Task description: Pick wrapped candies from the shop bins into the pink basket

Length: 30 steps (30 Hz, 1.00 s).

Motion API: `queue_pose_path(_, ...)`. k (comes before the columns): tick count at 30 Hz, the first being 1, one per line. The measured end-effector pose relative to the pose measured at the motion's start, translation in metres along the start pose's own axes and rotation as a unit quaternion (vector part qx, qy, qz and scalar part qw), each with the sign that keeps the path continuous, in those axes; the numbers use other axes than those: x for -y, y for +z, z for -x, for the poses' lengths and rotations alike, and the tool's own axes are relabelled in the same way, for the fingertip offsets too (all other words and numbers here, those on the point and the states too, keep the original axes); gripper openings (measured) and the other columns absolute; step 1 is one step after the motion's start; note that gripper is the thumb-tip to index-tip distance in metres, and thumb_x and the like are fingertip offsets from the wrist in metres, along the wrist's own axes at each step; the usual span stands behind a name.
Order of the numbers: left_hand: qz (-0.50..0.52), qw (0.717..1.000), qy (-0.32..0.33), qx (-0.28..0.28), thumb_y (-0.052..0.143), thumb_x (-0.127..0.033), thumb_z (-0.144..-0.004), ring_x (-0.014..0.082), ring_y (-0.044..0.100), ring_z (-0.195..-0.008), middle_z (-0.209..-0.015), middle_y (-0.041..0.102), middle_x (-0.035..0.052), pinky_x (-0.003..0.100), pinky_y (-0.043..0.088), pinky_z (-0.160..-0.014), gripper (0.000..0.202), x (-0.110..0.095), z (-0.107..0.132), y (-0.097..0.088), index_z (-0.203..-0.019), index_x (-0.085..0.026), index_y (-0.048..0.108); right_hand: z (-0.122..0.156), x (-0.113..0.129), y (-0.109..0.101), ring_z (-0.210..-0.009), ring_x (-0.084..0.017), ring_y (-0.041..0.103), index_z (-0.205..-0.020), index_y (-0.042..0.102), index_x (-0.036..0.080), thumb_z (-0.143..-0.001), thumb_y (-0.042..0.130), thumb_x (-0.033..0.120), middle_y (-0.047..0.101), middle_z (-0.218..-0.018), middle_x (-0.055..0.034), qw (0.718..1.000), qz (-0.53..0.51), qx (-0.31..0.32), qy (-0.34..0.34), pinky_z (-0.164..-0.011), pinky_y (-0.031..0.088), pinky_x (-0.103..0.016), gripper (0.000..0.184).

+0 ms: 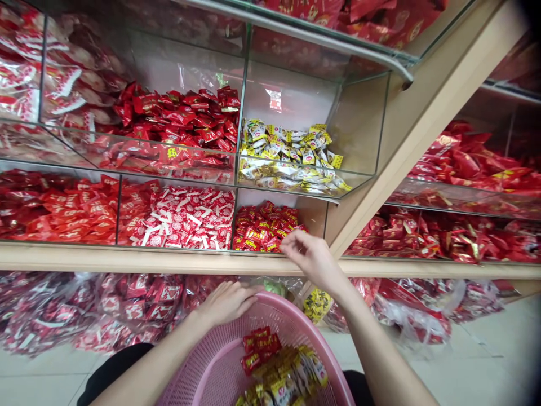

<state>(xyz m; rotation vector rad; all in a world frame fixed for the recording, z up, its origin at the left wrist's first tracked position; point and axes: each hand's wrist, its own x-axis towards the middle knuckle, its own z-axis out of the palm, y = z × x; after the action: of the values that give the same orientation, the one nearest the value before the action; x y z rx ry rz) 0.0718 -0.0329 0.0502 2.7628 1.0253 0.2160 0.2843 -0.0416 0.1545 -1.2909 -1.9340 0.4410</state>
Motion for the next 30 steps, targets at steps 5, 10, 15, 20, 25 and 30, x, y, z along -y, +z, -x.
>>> queue_pose_path(5, -0.009, 1.0, -0.008, -0.004, 0.025, -0.041, -0.094, 0.0208, 0.065, -0.083, -0.101, 0.065, 0.0033, 0.032, 0.049, -0.073, 0.04, 0.0, 0.002, 0.0, -0.129, -0.035, 0.044, -0.039, -0.037, 0.001, -0.076, -0.016, 0.054, -0.093, 0.061, 0.017, -0.077, 0.06, 0.026, 0.058, -0.085, -0.0046, 0.981, 0.19, -0.028, 0.027, -0.069, 0.04, -0.026, 0.018)
queue_pose_path(10, -0.008, 1.0, -0.015, 0.0, 0.025, -0.041, -0.094, 0.0199, 0.064, -0.084, -0.102, 0.065, 0.0035, 0.03, 0.049, -0.074, 0.04, 0.001, 0.004, -0.001, -0.13, -0.034, 0.044, -0.046, -0.046, 0.015, -0.087, -0.019, 0.055, -0.092, 0.062, 0.016, -0.076, 0.06, 0.031, 0.057, -0.094, -0.0082, 0.963, 0.246, -0.001, 0.109, -0.076, 0.039, -0.028, 0.021)
queue_pose_path(15, -0.016, 1.0, -0.014, 0.004, 0.026, -0.04, -0.095, 0.0206, 0.064, -0.087, -0.105, 0.065, 0.0044, 0.032, 0.049, -0.076, 0.041, 0.002, 0.004, 0.001, -0.13, -0.033, 0.043, -0.043, -0.049, 0.017, -0.085, -0.019, 0.053, -0.085, 0.059, 0.017, -0.075, 0.059, 0.028, 0.056, -0.09, -0.0062, 0.976, 0.192, -0.044, 0.094, -0.077, 0.04, -0.029, 0.016)
queue_pose_path(20, -0.004, 1.0, -0.013, -0.007, 0.028, -0.041, -0.094, 0.0189, 0.064, -0.085, -0.104, 0.065, 0.0035, 0.03, 0.048, -0.074, 0.039, 0.002, 0.002, 0.002, -0.129, -0.034, 0.044, -0.02, -0.027, 0.007, -0.088, -0.019, 0.051, -0.089, 0.056, 0.017, -0.08, 0.055, 0.031, 0.056, -0.094, -0.0071, 0.984, 0.109, -0.141, 0.003, -0.08, 0.04, -0.031, 0.016)
queue_pose_path(25, 0.001, 1.0, -0.008, 0.011, 0.026, -0.041, -0.094, 0.0213, 0.065, -0.085, -0.102, 0.066, 0.0039, 0.031, 0.049, -0.07, 0.04, 0.0, 0.0, -0.002, -0.13, -0.033, 0.043, 0.032, 0.007, 0.003, -0.082, -0.014, 0.053, -0.096, 0.056, 0.02, -0.083, 0.055, 0.033, 0.059, -0.094, -0.0022, 0.994, -0.057, 0.09, -0.01, -0.072, 0.042, -0.025, 0.018)
queue_pose_path(30, -0.007, 1.0, -0.006, 0.006, 0.026, -0.04, -0.094, 0.0228, 0.064, -0.089, -0.108, 0.064, 0.0056, 0.035, 0.05, -0.075, 0.041, -0.001, -0.001, 0.002, -0.132, -0.034, 0.04, 0.058, 0.004, 0.034, -0.08, -0.015, 0.057, -0.087, 0.063, 0.019, -0.072, 0.066, 0.024, 0.064, -0.088, -0.0008, 0.921, 0.065, 0.382, 0.028, -0.068, 0.041, -0.024, 0.016)
